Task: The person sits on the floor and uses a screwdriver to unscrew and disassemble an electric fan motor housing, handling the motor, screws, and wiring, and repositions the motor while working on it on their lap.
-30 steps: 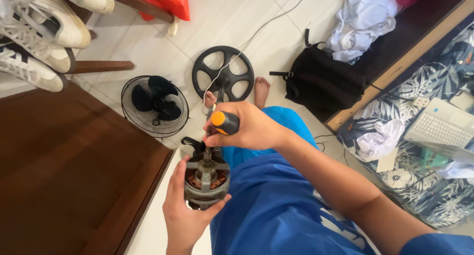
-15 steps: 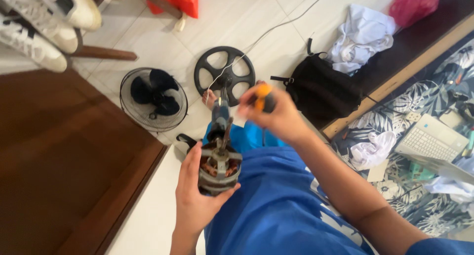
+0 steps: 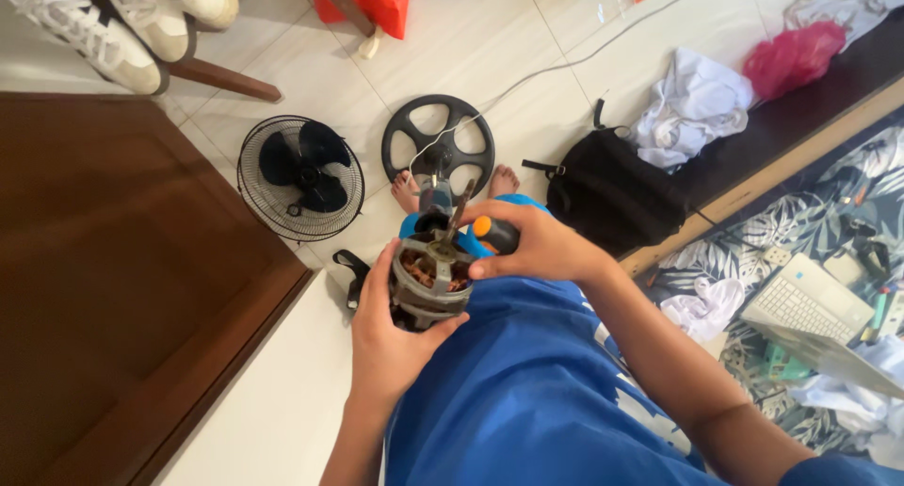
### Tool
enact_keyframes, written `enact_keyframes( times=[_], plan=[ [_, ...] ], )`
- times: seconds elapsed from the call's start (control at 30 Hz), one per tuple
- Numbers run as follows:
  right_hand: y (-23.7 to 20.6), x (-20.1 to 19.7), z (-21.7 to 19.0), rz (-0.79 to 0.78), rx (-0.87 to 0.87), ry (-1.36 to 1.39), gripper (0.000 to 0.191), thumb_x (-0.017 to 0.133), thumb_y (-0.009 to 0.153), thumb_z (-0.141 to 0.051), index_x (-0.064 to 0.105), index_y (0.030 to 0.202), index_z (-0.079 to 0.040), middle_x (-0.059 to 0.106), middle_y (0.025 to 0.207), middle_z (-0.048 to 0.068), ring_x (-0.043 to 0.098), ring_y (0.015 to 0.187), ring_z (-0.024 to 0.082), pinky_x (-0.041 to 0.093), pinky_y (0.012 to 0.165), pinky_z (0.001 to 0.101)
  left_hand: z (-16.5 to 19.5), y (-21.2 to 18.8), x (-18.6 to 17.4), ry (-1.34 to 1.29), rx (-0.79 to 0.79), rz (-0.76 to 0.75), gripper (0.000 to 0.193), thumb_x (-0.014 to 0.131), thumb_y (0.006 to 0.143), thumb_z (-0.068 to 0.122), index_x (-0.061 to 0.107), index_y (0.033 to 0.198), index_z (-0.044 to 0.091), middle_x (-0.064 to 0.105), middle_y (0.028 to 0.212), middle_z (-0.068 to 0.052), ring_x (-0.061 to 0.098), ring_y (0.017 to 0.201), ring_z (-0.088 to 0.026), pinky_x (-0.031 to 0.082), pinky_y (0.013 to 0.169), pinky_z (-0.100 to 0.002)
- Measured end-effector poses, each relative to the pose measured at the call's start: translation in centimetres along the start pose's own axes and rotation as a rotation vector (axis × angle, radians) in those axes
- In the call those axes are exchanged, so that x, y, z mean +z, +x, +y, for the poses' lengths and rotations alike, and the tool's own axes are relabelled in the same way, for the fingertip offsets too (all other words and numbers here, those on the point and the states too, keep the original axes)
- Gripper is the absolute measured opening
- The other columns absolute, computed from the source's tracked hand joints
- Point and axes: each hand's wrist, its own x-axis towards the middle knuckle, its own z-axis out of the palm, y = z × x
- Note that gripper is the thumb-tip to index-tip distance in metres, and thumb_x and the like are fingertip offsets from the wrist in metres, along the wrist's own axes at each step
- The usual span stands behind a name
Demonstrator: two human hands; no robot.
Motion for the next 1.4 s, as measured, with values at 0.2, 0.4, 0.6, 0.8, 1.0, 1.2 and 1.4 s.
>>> enact_keyframes(
  times=[0.2, 0.4, 0.6, 0.8, 1.0, 1.2, 1.4],
  plan=[
    [-0.4, 0.7, 0.4, 0.009, -0.024, -0.032, 0.038, 0.085, 0.084, -0.024, 0.072, 0.115, -0.007, 0.069, 0.129, 0.009, 0.065, 0.122, 0.02, 0.049, 0.107, 0.0353, -0.9, -0.1, -0.1, 0.006, 0.208, 0.027, 0.107, 0.097, 0.063, 0.022, 0.039, 0.151, 0.002, 0.055, 0.148, -0.023, 0.059, 0.133, -0.037, 0.051, 0.106, -0.042],
    [-0.9, 0.8, 0.6, 0.066, 0.039, 0.021, 0.035, 0.084, 0.084, -0.021, 0.071, 0.112, -0.006, 0.069, 0.132, 0.011, 0.063, 0.125, 0.02, 0.048, 0.108, 0.0349, -1.8, -0.8, -1.8, 0.014, 0.231, -0.021, 0.1, 0.091, 0.068, 0.017, 0.039, 0.152, -0.002, 0.051, 0.146, -0.024, 0.054, 0.133, -0.04, 0.046, 0.108, -0.044],
    [-1.0, 1.0, 0.0, 0.099, 0.032, 0.036, 0.03, 0.083, 0.086, -0.021, 0.071, 0.108, -0.003, 0.071, 0.127, 0.012, 0.064, 0.121, 0.019, 0.049, 0.105, 0.0346, -2.9, -1.8, -2.0, -0.233, -0.049, -0.019, 0.07, 0.088, 0.074, 0.008, 0.059, 0.137, 0.001, 0.064, 0.135, -0.015, 0.07, 0.119, -0.025, 0.06, 0.1, -0.035],
    [-1.1, 1.1, -0.8, 0.099, 0.145, 0.037, 0.031, 0.083, 0.085, -0.021, 0.071, 0.107, -0.003, 0.072, 0.114, 0.013, 0.065, 0.106, 0.019, 0.053, 0.095, 0.0341, -4.0, -3.4, -1.0, -0.282, -0.045, 0.041, 0.067, 0.091, 0.071, 0.009, 0.062, 0.13, -0.003, 0.069, 0.125, -0.014, 0.071, 0.111, -0.02, 0.063, 0.091, -0.034],
    [-1.0, 1.2, -1.1, 0.069, -0.028, 0.1, 0.026, 0.081, 0.09, -0.019, 0.068, 0.105, -0.002, 0.071, 0.128, 0.011, 0.063, 0.128, 0.017, 0.051, 0.105, 0.0328, -4.9, -3.5, -0.5, -0.501, -0.143, 0.023, 0.056, 0.083, 0.082, 0.006, 0.064, 0.133, -0.004, 0.072, 0.122, -0.015, 0.073, 0.107, -0.019, 0.062, 0.094, -0.032],
    [-0.9, 1.0, -0.4, 0.12, 0.144, 0.104, 0.028, 0.082, 0.085, -0.019, 0.071, 0.106, -0.003, 0.072, 0.124, 0.012, 0.065, 0.11, 0.018, 0.055, 0.096, 0.0345, -5.1, -3.4, 0.2, -0.514, -0.199, 0.048, 0.056, 0.082, 0.082, 0.006, 0.063, 0.133, -0.006, 0.074, 0.117, -0.016, 0.073, 0.101, -0.018, 0.061, 0.092, -0.032],
    [-1.6, 0.9, 1.4, 0.193, -0.186, 0.186, 0.027, 0.077, 0.094, -0.016, 0.064, 0.114, -0.003, 0.069, 0.12, 0.009, 0.061, 0.117, 0.018, 0.048, 0.107, 0.0368, -5.1, -3.1, -0.7, -0.493, -0.254, 0.008, 0.053, 0.08, 0.083, 0.003, 0.062, 0.131, -0.008, 0.075, 0.112, -0.018, 0.074, 0.1, -0.02, 0.061, 0.09, -0.032]
  ],
)
